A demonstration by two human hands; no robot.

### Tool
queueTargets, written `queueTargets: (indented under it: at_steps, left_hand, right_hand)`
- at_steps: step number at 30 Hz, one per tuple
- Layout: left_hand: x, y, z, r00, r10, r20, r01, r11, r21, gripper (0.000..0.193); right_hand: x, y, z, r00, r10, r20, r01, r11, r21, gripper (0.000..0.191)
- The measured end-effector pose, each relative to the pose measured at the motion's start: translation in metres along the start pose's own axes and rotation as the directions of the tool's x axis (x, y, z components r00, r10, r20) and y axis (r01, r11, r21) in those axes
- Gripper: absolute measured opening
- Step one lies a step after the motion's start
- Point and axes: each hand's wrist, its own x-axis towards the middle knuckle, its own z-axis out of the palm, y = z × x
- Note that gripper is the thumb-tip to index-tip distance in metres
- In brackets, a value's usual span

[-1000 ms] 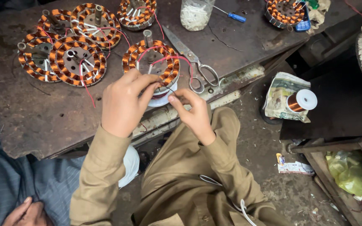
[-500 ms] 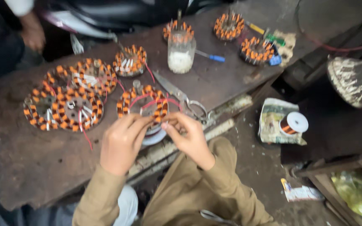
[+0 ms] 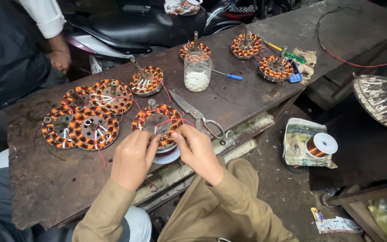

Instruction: The person winds copper wire around a motor stator, trims the wire with scissors, and secures the ends with white tape. They repeat this process on multiple stator units placed on a workbench.

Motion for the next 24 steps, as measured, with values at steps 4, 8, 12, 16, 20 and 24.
queueTargets:
  at_steps: [4, 8, 12, 16, 20, 24]
  left_hand:
    - [0.001, -0.001, 0.004, 1.000, 0.010, -0.016, -0.010, 1.000, 0.021, 0.015]
    - [0.002, 0.000, 0.008, 0.999, -0.042, -0.024, 0.043, 0.998, 0.048, 0.018]
    - [0.001, 0.005, 0.006, 0.999, -0.036, -0.038, 0.037, 0.999, 0.029, 0.017]
    - [-0.002, 0.008, -0.005, 0.992, -0.125, 0.004, 0.125, 0.983, -0.132, 0.010]
    - [0.002, -0.002, -0.018, 0.986, -0.054, 0.155, 0.095, 0.958, -0.269, 0.017]
    - [0.011, -0.010, -0.020, 0.960, -0.050, 0.274, 0.121, 0.961, -0.249, 0.021]
  right_hand:
    - [-0.001, 0.003, -0.001, 0.999, 0.007, 0.044, -0.005, 0.999, -0.037, 0.019]
    - [-0.003, 0.003, 0.002, 0.989, 0.136, 0.064, -0.141, 0.986, 0.087, 0.014]
    - [-0.003, 0.005, 0.006, 0.996, 0.089, 0.017, -0.091, 0.985, 0.144, 0.013]
    - [-0.001, 0.010, 0.007, 0.998, 0.065, -0.002, -0.063, 0.967, 0.247, 0.011]
    - [0.000, 0.014, 0.008, 0.995, 0.094, 0.037, -0.100, 0.967, 0.234, 0.011]
    - [-0.001, 0.016, 0.005, 0.996, 0.061, 0.071, -0.077, 0.961, 0.264, 0.011]
